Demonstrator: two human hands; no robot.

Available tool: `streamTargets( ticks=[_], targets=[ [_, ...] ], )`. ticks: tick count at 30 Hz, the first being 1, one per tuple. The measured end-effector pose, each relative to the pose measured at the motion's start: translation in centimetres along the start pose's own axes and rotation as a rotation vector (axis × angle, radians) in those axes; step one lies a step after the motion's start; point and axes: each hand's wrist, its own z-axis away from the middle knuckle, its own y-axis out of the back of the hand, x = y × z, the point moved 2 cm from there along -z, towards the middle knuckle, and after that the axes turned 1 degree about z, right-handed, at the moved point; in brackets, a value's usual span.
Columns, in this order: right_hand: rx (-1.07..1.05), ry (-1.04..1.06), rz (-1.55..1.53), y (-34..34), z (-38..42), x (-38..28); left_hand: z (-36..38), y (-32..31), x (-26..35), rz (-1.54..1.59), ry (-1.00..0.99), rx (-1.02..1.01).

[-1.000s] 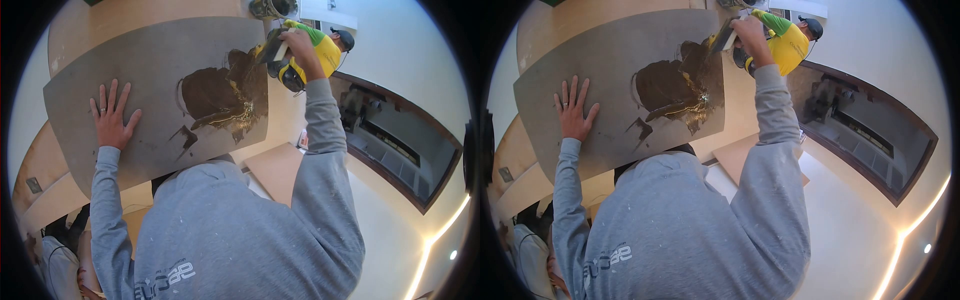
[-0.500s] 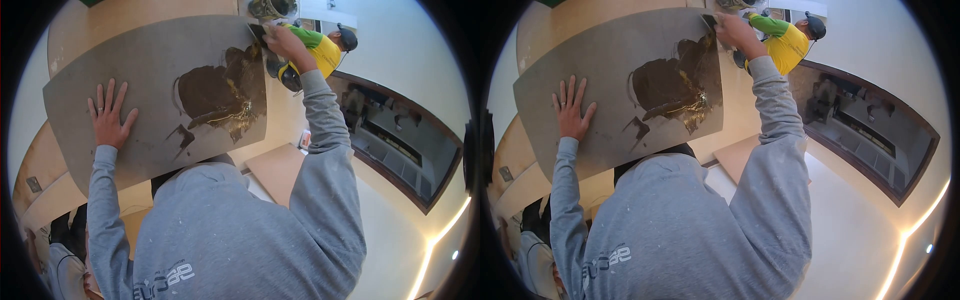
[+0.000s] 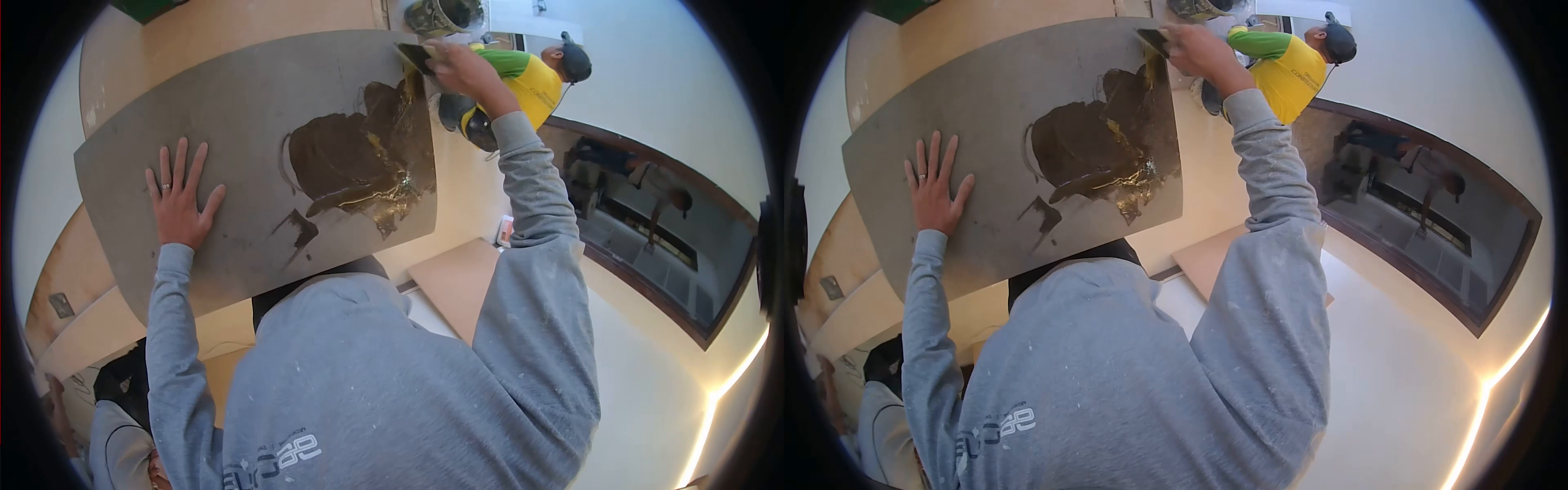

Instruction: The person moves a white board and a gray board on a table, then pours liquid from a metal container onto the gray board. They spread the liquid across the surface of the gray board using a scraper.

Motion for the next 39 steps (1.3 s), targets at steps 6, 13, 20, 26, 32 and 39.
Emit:
streamTargets(
  ticks=[6,13,20,26,32,39],
  targets=[
    [-0.151,-0.048,-0.017,-1.2,6.2,-2.3,0.1,-0.1,0.0,0.002,0.010,-0.001],
    [-0.190,-0.245,-0.115,2.8,12.8,-6.9,0.2,-0.1,0.0,0.006,0.009,-0.009],
    [0.052,-0.086,0.035,3.0,5.8,-2.7,0.1,0.0,0.0,-0.018,0.011,-0.026],
    [-0.135,-0.179,-0.012,-0.1,7.7,-3.7,0.2,-0.4,-0.1,-0.002,0.017,-0.022],
    [-0.123,-0.185,-0.045,2.0,9.1,-2.4,0.1,-0.3,-0.1,0.009,0.019,-0.013],
    [-0.135,-0.067,0.060,0.1,7.8,-3.2,0.1,-0.3,-0.1,-0.001,0.012,-0.024]
  ],
)
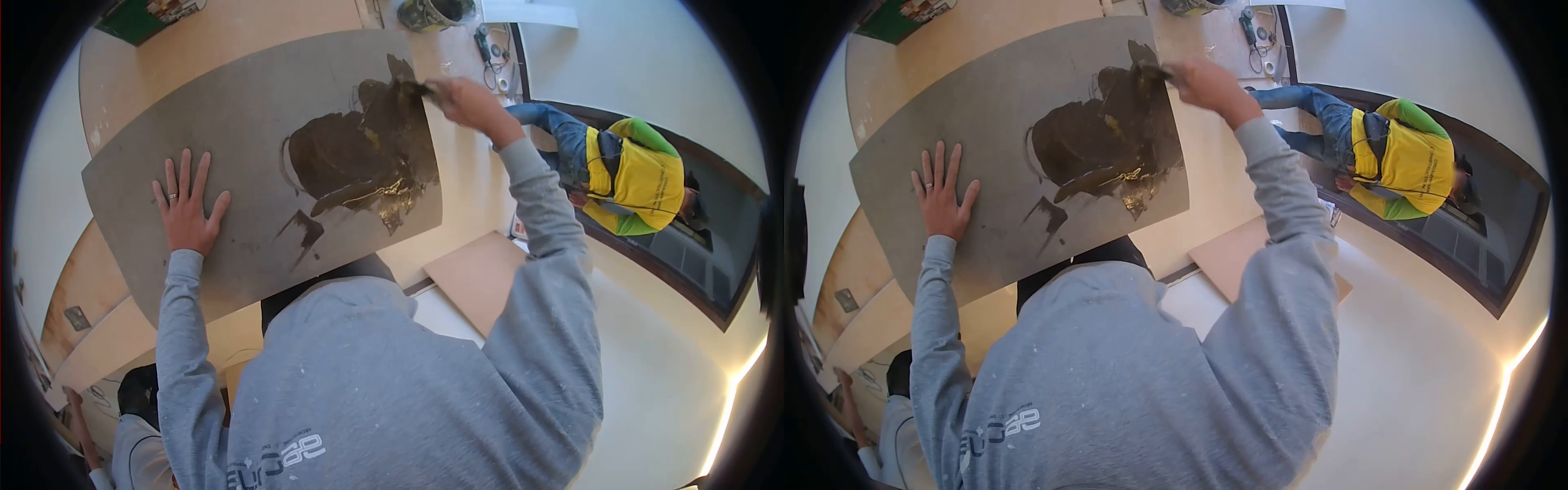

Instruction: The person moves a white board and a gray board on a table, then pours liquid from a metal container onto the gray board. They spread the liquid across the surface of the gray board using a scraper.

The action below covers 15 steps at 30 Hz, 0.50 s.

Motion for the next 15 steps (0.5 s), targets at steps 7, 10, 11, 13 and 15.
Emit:
streamTargets(
  ticks=[7,10,11,13,15],
  targets=[
    [0.197,-0.073,-0.098,4.3,9.0,-7.9,0.2,0.0,0.0,0.008,-0.008,0.008],
    [0.174,-0.577,-0.867,0.6,11.8,-6.4,0.1,0.2,0.1,-0.001,-0.009,-0.004],
    [0.082,-0.749,-1.175,-0.4,12.6,-6.7,0.1,0.3,0.1,0.000,-0.003,-0.013],
    [0.103,-0.880,-1.256,-4.5,13.7,-6.3,0.0,0.2,0.1,0.000,0.000,-0.018],
    [0.179,-0.904,-1.331,-5.8,12.9,-6.5,0.1,0.1,-0.1,-0.008,0.002,-0.012]
  ],
)
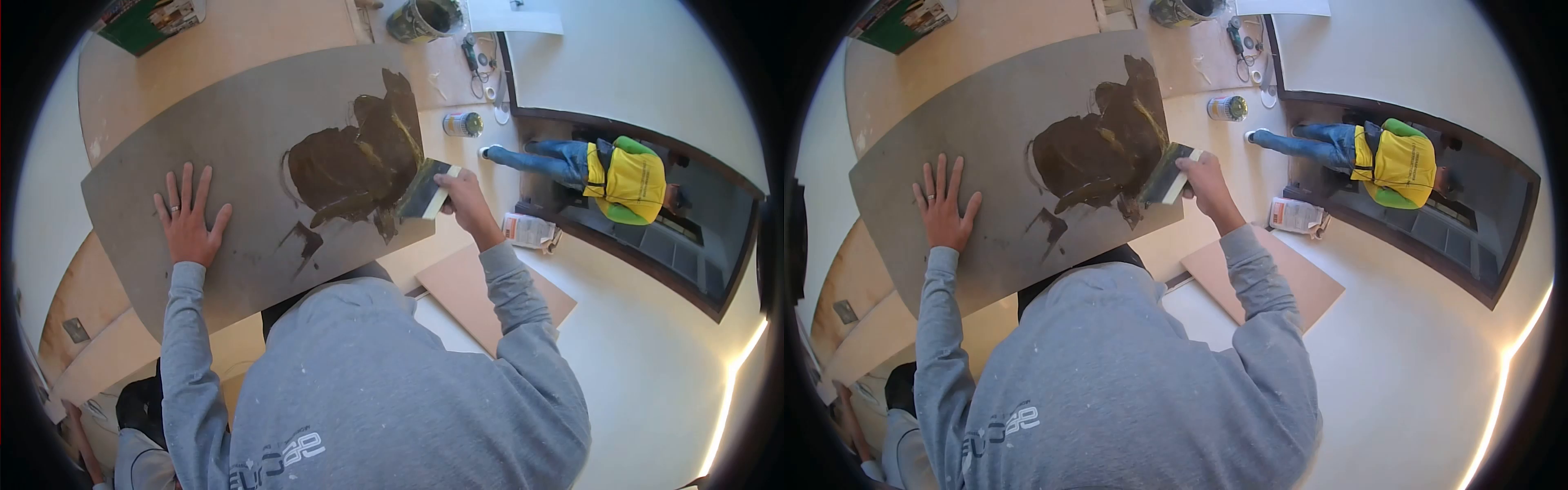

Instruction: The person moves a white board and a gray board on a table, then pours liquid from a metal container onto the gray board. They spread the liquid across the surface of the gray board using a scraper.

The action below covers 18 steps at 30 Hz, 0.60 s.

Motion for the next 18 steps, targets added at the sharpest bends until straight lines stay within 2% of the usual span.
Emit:
streamTargets(
  ticks=[3,5,8,15,18],
  targets=[
    [-0.004,0.051,-0.165,-1.0,-4.1,-0.7,-0.1,0.1,0.1,0.031,0.009,0.003],
    [-0.162,0.101,-0.066,-0.6,-6.8,-2.6,-0.3,0.2,0.1,0.026,0.012,-0.003],
    [0.028,-0.017,-0.125,-2.1,-10.2,-6.2,-0.3,0.2,0.1,0.017,0.013,-0.002],
    [-0.060,-0.001,-0.072,-3.1,-16.6,-10.8,-0.4,0.2,0.1,0.012,0.008,-0.007],
    [-0.104,0.067,-0.002,-4.1,-19.0,-13.4,-0.4,0.3,0.2,0.022,0.016,-0.021]
  ],
)
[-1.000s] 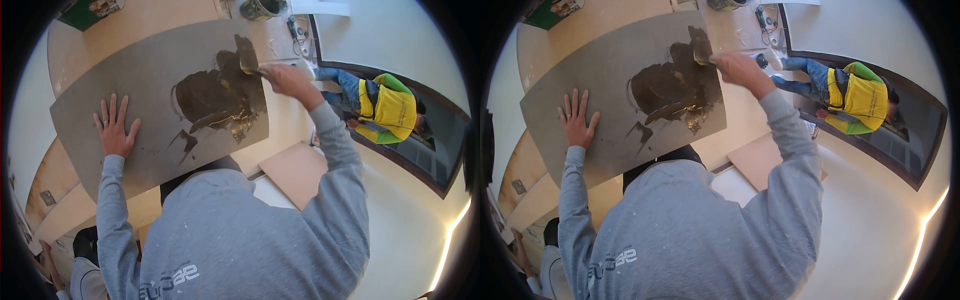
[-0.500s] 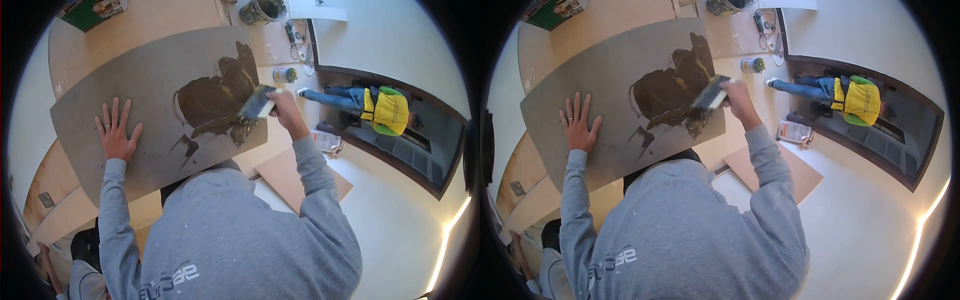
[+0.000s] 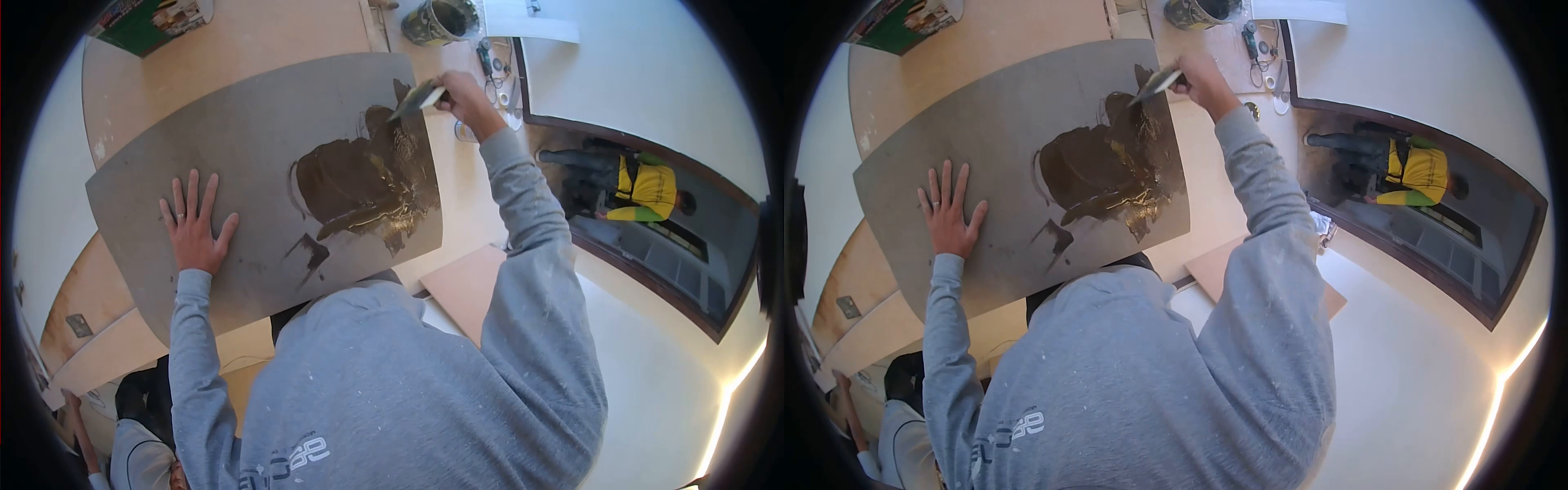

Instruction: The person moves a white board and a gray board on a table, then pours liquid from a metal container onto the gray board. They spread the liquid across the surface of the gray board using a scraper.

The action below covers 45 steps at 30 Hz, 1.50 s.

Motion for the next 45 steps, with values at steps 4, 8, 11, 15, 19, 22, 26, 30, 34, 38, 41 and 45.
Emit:
streamTargets(
  ticks=[4,8,11,15,19,22,26,30,34,38,41,45],
  targets=[
    [-0.147,0.478,0.624,-0.6,2.9,-5.6,-0.1,0.0,0.0,0.008,-0.010,0.001],
    [0.262,0.844,1.101,-3.0,8.5,-7.9,0.0,0.1,0.2,0.000,0.003,-0.032],
    [0.103,0.725,1.211,-6.1,11.4,-0.2,-0.1,0.5,0.3,-0.001,0.005,-0.029],
    [-0.151,0.720,1.298,-7.1,14.9,5.5,-0.4,0.7,0.6,0.036,0.005,0.016],
    [-0.062,0.284,0.576,-1.5,15.5,2.6,-1.3,-0.7,0.8,0.078,0.014,0.093],
    [0.090,-0.015,-0.026,-0.3,15.9,2.7,-2.0,-1.7,0.8,0.082,0.013,0.100],
    [0.013,-0.022,-0.094,0.5,12.0,6.8,-2.8,-1.5,2.0,0.077,0.030,0.057],
    [0.032,-0.002,-0.091,0.0,9.4,4.8,-2.8,-0.9,2.5,-0.044,-0.012,0.026],
    [-0.032,-0.014,-0.011,0.7,5.7,1.9,-2.8,-1.1,2.3,-0.033,-0.008,0.030],
    [-0.027,-0.064,0.098,0.6,2.2,-0.7,-2.9,-0.9,2.5,-0.036,-0.011,0.034],
    [-0.074,-0.022,0.109,0.3,-0.2,-2.4,-3.0,-0.8,2.5,-0.027,0.006,0.019],
    [-0.072,0.041,0.154,-0.9,-0.9,-4.2,-3.1,-0.4,2.7,-0.021,0.025,-0.015]
  ],
)
